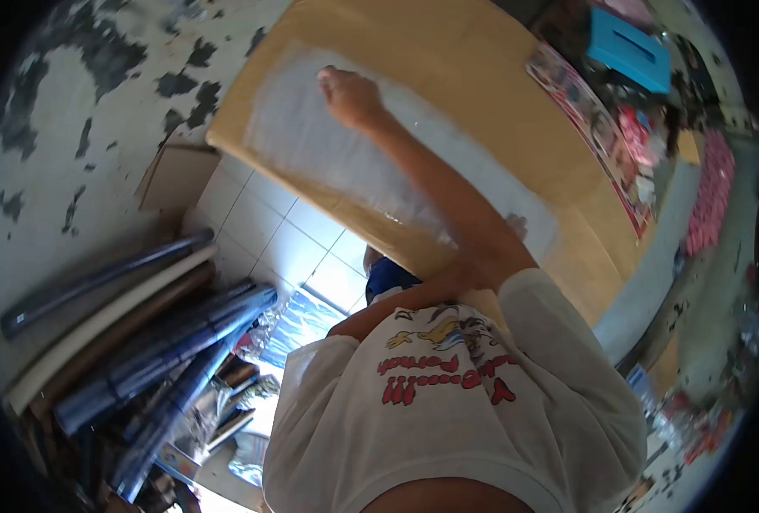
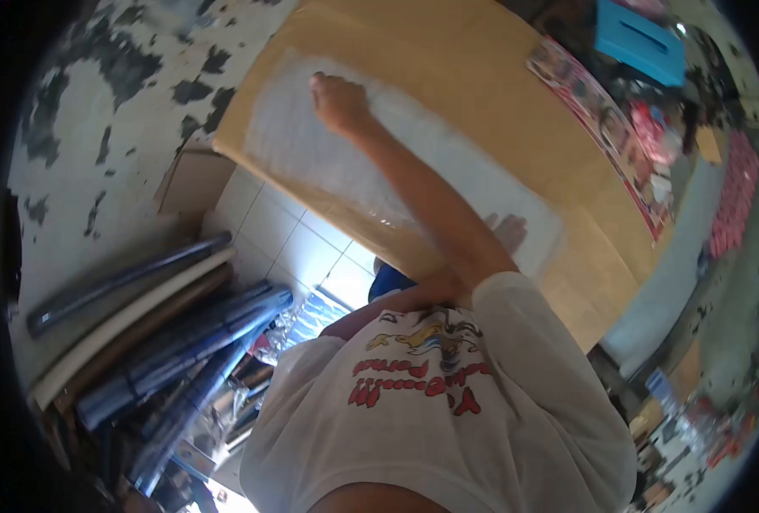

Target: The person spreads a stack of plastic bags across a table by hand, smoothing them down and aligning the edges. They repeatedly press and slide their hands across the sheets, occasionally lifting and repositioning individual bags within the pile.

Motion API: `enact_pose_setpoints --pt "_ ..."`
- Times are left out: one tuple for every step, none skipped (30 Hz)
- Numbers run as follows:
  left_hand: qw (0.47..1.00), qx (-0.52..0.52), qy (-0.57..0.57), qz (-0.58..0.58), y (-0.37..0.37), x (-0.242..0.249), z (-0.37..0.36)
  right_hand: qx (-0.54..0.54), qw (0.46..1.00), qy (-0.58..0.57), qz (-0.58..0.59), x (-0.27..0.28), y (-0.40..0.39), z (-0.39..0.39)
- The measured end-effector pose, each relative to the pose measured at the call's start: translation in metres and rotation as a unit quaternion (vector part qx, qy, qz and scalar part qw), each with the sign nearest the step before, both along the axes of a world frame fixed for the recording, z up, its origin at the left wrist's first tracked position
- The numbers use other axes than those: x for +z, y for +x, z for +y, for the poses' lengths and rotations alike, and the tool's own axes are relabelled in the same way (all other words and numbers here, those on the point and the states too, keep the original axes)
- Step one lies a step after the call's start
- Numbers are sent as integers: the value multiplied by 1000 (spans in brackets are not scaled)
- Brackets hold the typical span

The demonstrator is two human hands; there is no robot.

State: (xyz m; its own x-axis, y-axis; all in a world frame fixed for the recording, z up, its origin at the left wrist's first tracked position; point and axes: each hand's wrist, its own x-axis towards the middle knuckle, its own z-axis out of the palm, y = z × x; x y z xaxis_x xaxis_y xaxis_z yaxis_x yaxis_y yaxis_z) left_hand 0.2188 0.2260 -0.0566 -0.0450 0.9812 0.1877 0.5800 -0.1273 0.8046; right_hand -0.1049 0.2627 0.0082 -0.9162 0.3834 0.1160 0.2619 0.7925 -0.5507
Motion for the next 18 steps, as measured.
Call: enact_pose_setpoints --pt "997 18 14 68 -2 -1 2 -16 999 34 14 1 12 6" --pt "994 11 9 104 -2 1 5 -23 997 64 30 2 21 4" --pt "990 9 0 142 -5 6 6 -25 995 90 47 4 25 -1" --pt "984 8 -14 179 -7 11 1 1 998 60 4 7 30 0" --pt "986 10 -15 165 -8 13 -4 28 998 57 13 11 37 1" --pt "988 13 -14 155 -9 15 -5 56 997 56 27 14 41 3" --pt "988 20 -16 151 -15 16 -7 87 994 52 46 18 36 0" --pt "990 24 -12 140 -13 18 -5 77 995 61 12 13 34 -4" --pt "991 26 -8 129 -11 21 -3 76 995 69 4 8 31 -5" --pt "993 28 -3 117 -8 21 -2 74 994 78 -5 4 28 -3" --pt "993 26 -15 114 -6 21 -2 72 993 87 -14 -1 24 -1" --pt "993 26 -28 111 -4 18 -1 76 995 44 -48 3 22 0" --pt "993 28 -40 108 -4 17 0 83 993 2 -82 12 19 3" --pt "999 17 -22 -28 -4 16 1 90 988 -41 -119 19 17 4" --pt "986 6 -3 -166 0 15 -1 111 978 -67 -161 24 17 4" --pt "954 -6 17 -301 4 16 -2 131 966 -93 -202 28 15 6" --pt "903 -19 39 -428 6 16 -4 148 952 -117 -242 32 12 9" --pt "834 -34 62 -547 8 15 -4 175 939 -135 -263 34 9 13"
